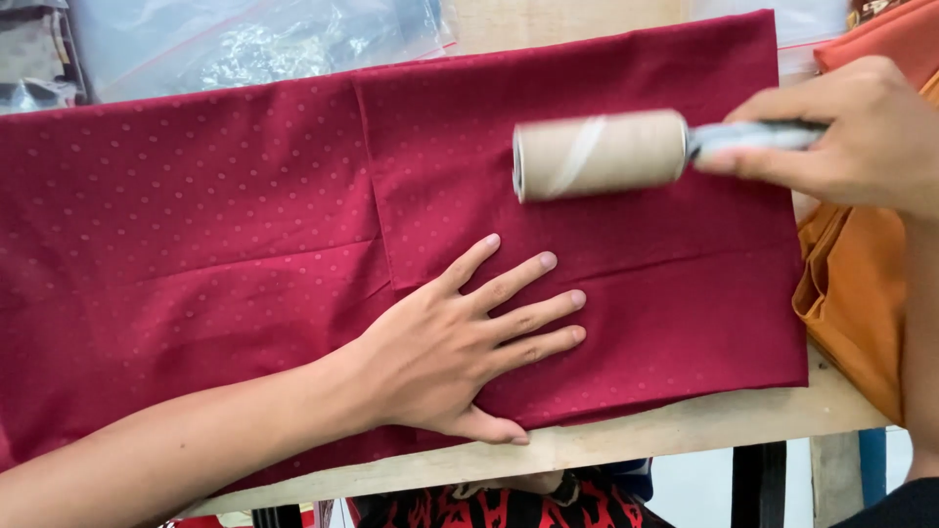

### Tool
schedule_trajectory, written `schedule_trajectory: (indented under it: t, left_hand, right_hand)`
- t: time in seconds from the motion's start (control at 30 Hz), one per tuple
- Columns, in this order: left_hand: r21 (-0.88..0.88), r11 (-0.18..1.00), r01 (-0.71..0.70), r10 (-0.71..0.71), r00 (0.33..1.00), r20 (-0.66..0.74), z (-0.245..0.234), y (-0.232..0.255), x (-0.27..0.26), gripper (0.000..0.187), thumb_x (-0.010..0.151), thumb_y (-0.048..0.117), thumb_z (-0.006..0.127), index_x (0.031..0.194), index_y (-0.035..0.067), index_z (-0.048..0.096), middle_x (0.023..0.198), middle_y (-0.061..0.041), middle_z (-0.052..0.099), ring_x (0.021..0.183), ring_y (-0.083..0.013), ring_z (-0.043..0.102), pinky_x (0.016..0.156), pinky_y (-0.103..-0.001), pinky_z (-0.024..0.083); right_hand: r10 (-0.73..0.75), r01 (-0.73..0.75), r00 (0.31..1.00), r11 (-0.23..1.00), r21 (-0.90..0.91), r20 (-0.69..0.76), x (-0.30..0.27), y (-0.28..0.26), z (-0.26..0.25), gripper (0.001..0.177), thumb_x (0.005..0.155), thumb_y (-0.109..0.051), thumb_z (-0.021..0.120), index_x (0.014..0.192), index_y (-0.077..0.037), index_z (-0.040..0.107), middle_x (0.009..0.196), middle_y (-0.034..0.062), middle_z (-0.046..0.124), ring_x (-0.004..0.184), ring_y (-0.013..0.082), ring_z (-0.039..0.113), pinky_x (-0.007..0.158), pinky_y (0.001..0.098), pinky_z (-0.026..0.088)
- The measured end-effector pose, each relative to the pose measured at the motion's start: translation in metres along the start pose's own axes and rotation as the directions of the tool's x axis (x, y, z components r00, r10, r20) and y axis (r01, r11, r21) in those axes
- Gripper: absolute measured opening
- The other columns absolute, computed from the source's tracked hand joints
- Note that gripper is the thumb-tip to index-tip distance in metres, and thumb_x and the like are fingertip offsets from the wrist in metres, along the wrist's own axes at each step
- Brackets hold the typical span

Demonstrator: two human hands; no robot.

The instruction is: A person uses a lint roller to thoroughly clean a folded red scarf on a work surface.

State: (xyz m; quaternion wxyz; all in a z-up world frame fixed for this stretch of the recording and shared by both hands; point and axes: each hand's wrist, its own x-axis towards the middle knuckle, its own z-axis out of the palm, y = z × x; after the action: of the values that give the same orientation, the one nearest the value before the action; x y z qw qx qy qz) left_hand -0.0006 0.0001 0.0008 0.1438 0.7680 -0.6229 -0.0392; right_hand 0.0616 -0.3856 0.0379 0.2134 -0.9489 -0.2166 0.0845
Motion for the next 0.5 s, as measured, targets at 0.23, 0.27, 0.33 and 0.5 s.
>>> schedule_trajectory:
  t: [0.23, 0.27, 0.33, 0.5]
  left_hand:
    - [0.012, 1.0, 0.001, -0.001, 1.0, 0.011, 0.001, 0.0, 0.0, 0.093, 0.091, 0.083, 0.029, 0.163, 0.024, 0.032, 0.17, -0.001, 0.031, 0.159, -0.0346, 0.019, 0.127, -0.061, 0.011]
    - [-0.005, 1.0, -0.001, 0.001, 1.0, 0.001, 0.001, 0.0, 0.0, 0.093, 0.091, 0.083, 0.031, 0.163, 0.023, 0.034, 0.17, -0.002, 0.032, 0.159, -0.0349, 0.02, 0.127, -0.061, 0.012]
    - [-0.024, 1.0, -0.001, 0.001, 1.0, -0.01, 0.001, 0.0, 0.0, 0.093, 0.091, 0.082, 0.033, 0.162, 0.022, 0.035, 0.17, -0.003, 0.033, 0.159, -0.0352, 0.021, 0.126, -0.061, 0.013]
    - [0.006, 1.0, -0.002, 0.002, 1.0, -0.001, 0.001, 0.0, 0.0, 0.093, 0.091, 0.083, 0.031, 0.163, 0.023, 0.034, 0.17, -0.002, 0.032, 0.159, -0.0347, 0.021, 0.126, -0.061, 0.013]
  right_hand:
    - [-0.026, -0.092, 0.936, 0.945, -0.313, -0.351, -0.008, 0.025, 0.014, 0.04, 0.142, -0.026, 0.091, 0.118, 0.005, 0.082, 0.08, 0.0101, 0.056, 0.07, 0.0209, 0.047, 0.066, 0.0384, 0.036]
    - [0.053, -0.097, 0.957, 0.985, -0.142, -0.286, -0.007, 0.016, 0.008, 0.035, 0.129, -0.026, 0.083, 0.114, 0.004, 0.079, 0.074, 0.0081, 0.052, 0.065, 0.0171, 0.041, 0.061, 0.0354, 0.03]
    - [0.113, -0.108, 0.973, 0.993, 0.038, -0.2, -0.004, 0.004, 0.001, 0.031, 0.117, -0.026, 0.075, 0.11, 0.005, 0.075, 0.068, 0.0067, 0.048, 0.06, 0.0141, 0.034, 0.056, 0.0329, 0.023]
    - [-0.06, 0.058, 0.998, 0.995, -0.086, -0.029, 0.006, -0.004, 0.007, 0.03, 0.093, -0.028, 0.082, 0.101, 0.0, 0.079, 0.073, 0.0068, 0.07, 0.051, 0.0147, 0.051, 0.053, 0.0318, 0.038]
